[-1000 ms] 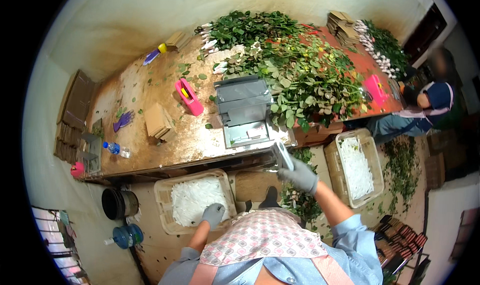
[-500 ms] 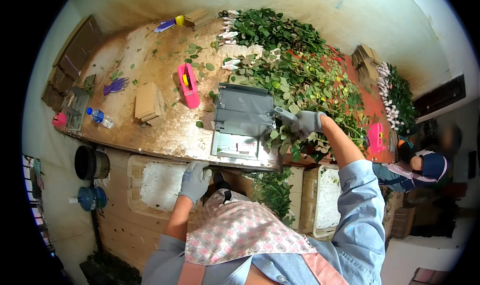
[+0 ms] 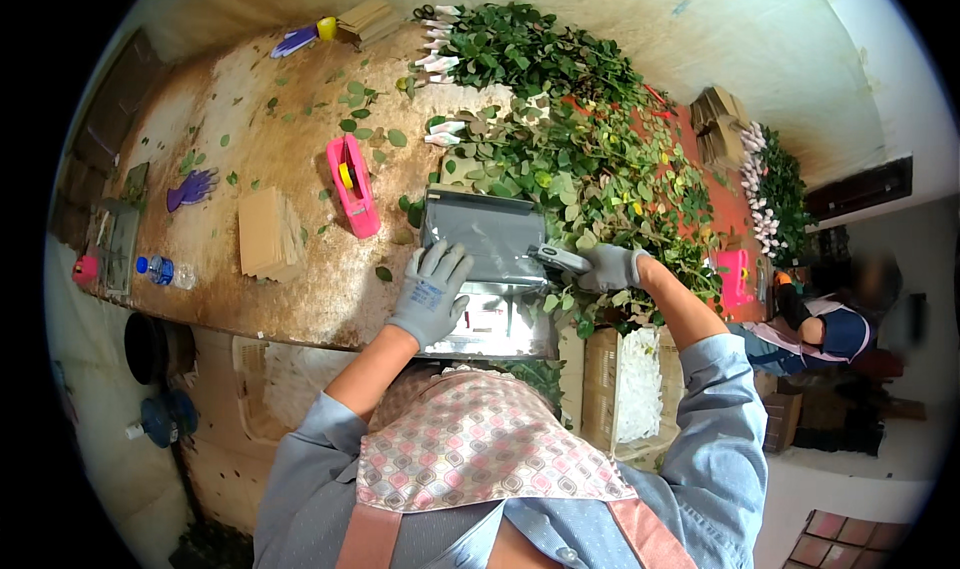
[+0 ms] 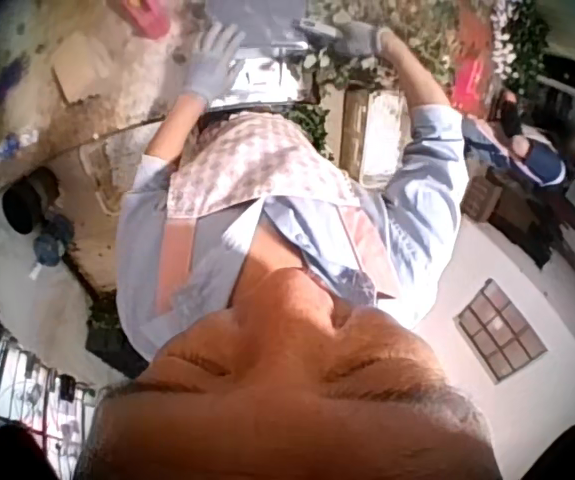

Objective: The person arranges white flower buds and green leaves into a gray rectangular container. They place the leaves at the bottom and then carefully position the flower buds on top. The person uses a pink tape dispenser to secure the arrangement with tape. The workspace is cluttered with leaves and other materials.

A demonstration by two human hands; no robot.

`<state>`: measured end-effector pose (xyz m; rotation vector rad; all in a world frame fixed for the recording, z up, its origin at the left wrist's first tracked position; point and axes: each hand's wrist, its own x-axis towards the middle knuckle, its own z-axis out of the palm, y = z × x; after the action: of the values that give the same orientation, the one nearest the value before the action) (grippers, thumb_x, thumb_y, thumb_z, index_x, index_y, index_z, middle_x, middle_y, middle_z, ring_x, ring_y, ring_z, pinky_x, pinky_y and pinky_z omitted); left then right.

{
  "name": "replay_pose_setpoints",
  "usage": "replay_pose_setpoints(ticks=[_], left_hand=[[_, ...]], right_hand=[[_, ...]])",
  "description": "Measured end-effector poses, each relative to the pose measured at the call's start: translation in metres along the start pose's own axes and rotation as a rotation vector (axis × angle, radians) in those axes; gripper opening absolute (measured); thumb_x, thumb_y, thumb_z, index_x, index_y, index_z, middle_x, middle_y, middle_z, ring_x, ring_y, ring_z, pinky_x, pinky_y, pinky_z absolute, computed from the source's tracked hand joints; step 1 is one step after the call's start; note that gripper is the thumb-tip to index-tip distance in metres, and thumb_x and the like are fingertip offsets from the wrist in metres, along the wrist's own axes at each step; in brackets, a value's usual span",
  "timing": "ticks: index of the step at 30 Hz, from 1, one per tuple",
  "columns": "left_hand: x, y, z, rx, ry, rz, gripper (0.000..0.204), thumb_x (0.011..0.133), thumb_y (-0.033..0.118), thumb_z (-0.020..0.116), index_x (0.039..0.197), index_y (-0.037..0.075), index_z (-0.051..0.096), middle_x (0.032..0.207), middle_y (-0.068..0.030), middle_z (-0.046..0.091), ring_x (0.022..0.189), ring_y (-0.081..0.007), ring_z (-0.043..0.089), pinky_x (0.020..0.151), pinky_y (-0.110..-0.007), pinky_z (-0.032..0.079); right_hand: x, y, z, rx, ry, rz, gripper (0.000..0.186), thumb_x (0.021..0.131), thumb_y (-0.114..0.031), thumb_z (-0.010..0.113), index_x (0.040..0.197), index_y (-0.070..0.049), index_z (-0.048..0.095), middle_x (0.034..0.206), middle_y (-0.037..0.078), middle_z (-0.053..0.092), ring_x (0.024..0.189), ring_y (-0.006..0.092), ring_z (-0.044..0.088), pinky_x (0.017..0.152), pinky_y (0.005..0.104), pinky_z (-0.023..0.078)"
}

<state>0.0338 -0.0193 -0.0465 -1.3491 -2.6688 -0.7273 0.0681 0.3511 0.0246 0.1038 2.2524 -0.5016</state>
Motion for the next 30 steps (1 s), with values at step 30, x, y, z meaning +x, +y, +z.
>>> replay_pose_setpoints(ticks=[30], left_hand=[[0.007, 0.018, 0.024, 0.102, 0.153, -0.111, 0.050, 0.082, 0.010, 0.070, 0.131, 0.009, 0.063, 0.141, -0.0069, 0.059, 0.138, -0.0325, 0.047, 0.119, -0.051, 0.031]], right_hand=[[0.018, 0.039, -0.005, 0.170, -0.062, -0.351, 0.055, 0.083, -0.038, 0.079, 0.124, -0.004, 0.064, 0.088, 0.015, 0.073, 0.075, 0.0241, 0.067, 0.071, 0.0371, 0.053]])
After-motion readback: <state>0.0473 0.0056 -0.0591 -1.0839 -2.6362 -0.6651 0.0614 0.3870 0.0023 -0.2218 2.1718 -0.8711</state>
